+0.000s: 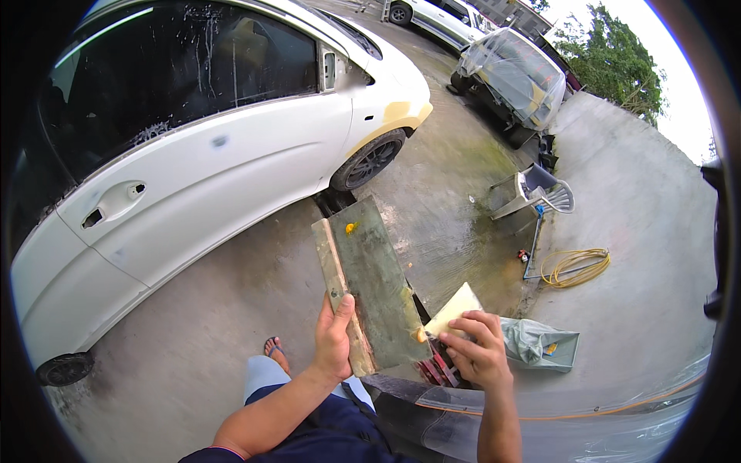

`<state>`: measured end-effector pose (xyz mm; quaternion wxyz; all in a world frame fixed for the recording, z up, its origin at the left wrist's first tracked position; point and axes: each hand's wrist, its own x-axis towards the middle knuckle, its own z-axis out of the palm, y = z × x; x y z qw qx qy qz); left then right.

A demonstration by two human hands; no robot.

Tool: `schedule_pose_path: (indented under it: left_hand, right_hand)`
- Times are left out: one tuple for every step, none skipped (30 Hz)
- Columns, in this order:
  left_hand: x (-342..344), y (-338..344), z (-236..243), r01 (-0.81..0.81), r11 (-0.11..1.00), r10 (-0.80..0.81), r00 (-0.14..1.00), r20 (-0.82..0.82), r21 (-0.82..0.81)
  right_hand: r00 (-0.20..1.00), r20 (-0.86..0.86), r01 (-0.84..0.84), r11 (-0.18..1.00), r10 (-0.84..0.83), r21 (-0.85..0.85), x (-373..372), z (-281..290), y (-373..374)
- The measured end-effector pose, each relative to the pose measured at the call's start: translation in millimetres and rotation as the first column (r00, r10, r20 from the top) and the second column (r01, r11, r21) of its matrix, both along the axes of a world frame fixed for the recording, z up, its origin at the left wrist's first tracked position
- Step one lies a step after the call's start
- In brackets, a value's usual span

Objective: The person opens a can of yellow body filler, scoops some onto a wooden mixing board, and mixes it with a putty knife. They then apply the filler to a small dent on the rear quarter panel of a white car using the putty knife.

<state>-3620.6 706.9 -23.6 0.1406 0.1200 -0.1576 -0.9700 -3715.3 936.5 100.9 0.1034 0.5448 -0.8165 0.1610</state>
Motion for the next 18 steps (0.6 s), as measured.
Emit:
schedule_pose_path:
  left_hand:
    - [-3, -6, 0, 0.007, 0.999, -0.005, 0.999, -0.040, 0.041]
    - [-5, -10, 0, -0.019, 1.000, 0.019, 1.000, 0.013, 0.014]
    - [-8, -14, 0, -0.059, 0.998, 0.059, 0.998, 0.031, -0.005]
    - [-10, -18, 1, -0.124, 0.992, 0.124, 0.992, -0.010, -0.023]
    - [-12, -22, 2, -0.182, 0.975, 0.191, 0.979, 0.066, -0.129]
    - [-14, -25, 3, -0.246, 0.941, 0.270, 0.959, 0.079, -0.233]
    - [-14, -28, 5, -0.291, 0.898, 0.339, 0.936, 0.097, -0.329]
    - [-13, -32, 7, -0.342, 0.835, 0.398, 0.916, 0.045, -0.431]
    - [-12, -35, 8, -0.374, 0.767, 0.441, 0.897, 0.005, -0.521]
    - [-9, -37, 10, -0.422, 0.681, 0.493, 0.869, -0.051, -0.599]
    - [-6, -40, 11, -0.413, 0.646, 0.488, 0.870, -0.069, -0.642]
    - [-3, -43, 12, -0.427, 0.597, 0.501, 0.859, -0.100, -0.679]
    - [0, -47, 12, -0.444, 0.541, 0.520, 0.844, -0.131, -0.714]
    - [2, -51, 12, -0.442, 0.527, 0.534, 0.836, -0.122, -0.726]
    - [5, -57, 10, -0.433, 0.512, 0.542, 0.833, -0.112, -0.742]
    - [7, -61, 9, -0.429, 0.506, 0.550, 0.829, -0.103, -0.748]
    - [8, -65, 8, -0.425, 0.501, 0.559, 0.824, -0.093, -0.754]
    - [7, -67, 6, -0.438, 0.499, 0.578, 0.811, -0.090, -0.748]
  right_hand:
    - [0.998, -0.062, -0.012, 0.999, 0.014, 0.035, -10, 8, -7]
    - [0.998, -0.051, -0.022, 0.999, 0.024, 0.028, -16, 15, -15]
    - [0.997, -0.083, 0.014, 0.997, -0.008, 0.079, -19, 21, -24]
    - [0.993, -0.117, 0.029, 0.997, -0.021, 0.071, -20, 28, -33]
    - [0.988, -0.153, 0.032, 0.997, -0.021, 0.070, -17, 34, -42]
    - [0.982, -0.180, 0.065, 0.995, -0.050, 0.081, -14, 38, -53]
    - [0.982, -0.183, 0.057, 0.994, -0.039, 0.096, -9, 40, -62]
    - [0.981, -0.194, 0.048, 0.991, -0.024, 0.123, -4, 39, -72]
    - [0.980, -0.190, 0.090, 0.983, -0.058, 0.163, 0, 35, -82]
    - [0.983, -0.180, 0.067, 0.970, -0.025, 0.232, 1, 28, -92]
    - [0.983, -0.181, 0.037, 0.957, 0.017, 0.288, 3, 18, -100]
    - [0.983, -0.165, -0.030, 0.965, 0.075, 0.259, -2, 14, -104]
    - [0.984, -0.126, -0.077, 0.940, 0.126, 0.332, -7, 8, -106]
    - [0.986, -0.110, -0.085, 0.947, 0.125, 0.310, -15, 5, -107]
    - [0.981, -0.105, -0.125, 0.940, 0.166, 0.318, -24, 6, -105]
    - [0.986, -0.066, -0.125, 0.937, 0.154, 0.326, -34, 8, -102]
    - [0.987, -0.020, -0.147, 0.960, 0.157, 0.240, -40, 9, -99]
    - [0.981, 0.041, -0.193, 0.966, 0.189, 0.170, -42, 8, -96]
